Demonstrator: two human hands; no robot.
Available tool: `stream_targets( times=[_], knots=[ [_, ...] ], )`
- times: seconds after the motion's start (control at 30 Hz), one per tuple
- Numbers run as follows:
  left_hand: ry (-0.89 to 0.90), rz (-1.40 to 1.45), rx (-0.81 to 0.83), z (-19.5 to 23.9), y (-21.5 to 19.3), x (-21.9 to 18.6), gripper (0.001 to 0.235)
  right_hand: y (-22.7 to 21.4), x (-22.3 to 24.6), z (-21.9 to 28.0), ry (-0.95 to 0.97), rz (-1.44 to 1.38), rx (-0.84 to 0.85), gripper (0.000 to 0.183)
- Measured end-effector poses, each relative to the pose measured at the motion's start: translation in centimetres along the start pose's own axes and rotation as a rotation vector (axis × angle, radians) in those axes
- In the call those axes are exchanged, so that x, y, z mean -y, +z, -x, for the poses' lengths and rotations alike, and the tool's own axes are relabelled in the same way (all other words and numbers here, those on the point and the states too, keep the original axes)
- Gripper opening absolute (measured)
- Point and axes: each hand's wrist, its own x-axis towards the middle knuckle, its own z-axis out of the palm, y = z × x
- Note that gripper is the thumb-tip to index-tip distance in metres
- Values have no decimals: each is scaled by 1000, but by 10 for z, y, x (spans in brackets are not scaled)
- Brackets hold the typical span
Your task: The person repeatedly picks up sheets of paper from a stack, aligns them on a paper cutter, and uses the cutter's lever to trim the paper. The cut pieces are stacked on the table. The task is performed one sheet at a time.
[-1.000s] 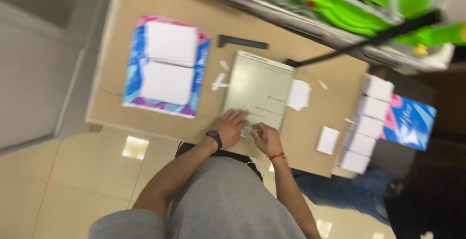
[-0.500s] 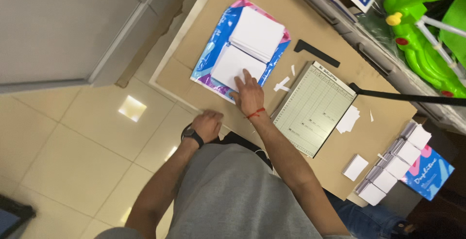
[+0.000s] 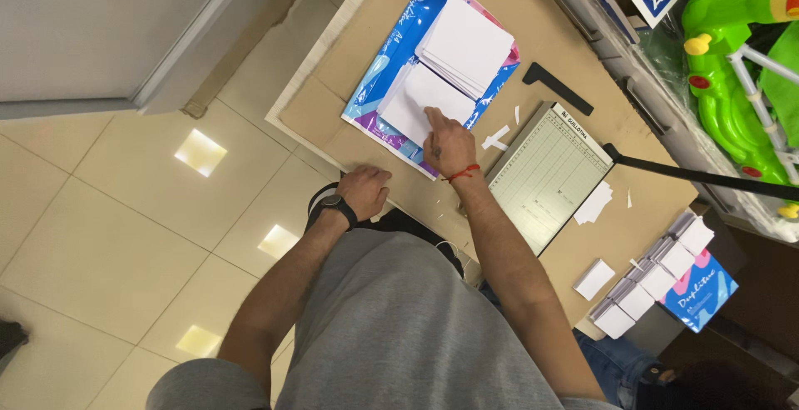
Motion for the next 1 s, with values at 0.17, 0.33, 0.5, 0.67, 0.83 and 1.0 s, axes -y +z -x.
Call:
stream_targets(
  times=[0.17,0.33,0.5,0.67,0.83,1.0],
  knots=[
    [23,5,-18,-4,6,6,49,-2,20,-1,-22,97,-6,85],
    [47,3,-2,-2,1,8,48,-1,14,-2,4,64,21,95],
    [43,2,13,-4,-3,6,49,-30,18,-4,-6,2,63,80],
    [27,5,16,-4,-4,6,48,-30,32,-7,43,30,40,76],
    [38,11,2,-5,0,12,49,-35,44,-4,57,68,69,90],
    [47,11,-11,-3,4,14,49,-31,35,-6,87,59,92,87]
  ],
)
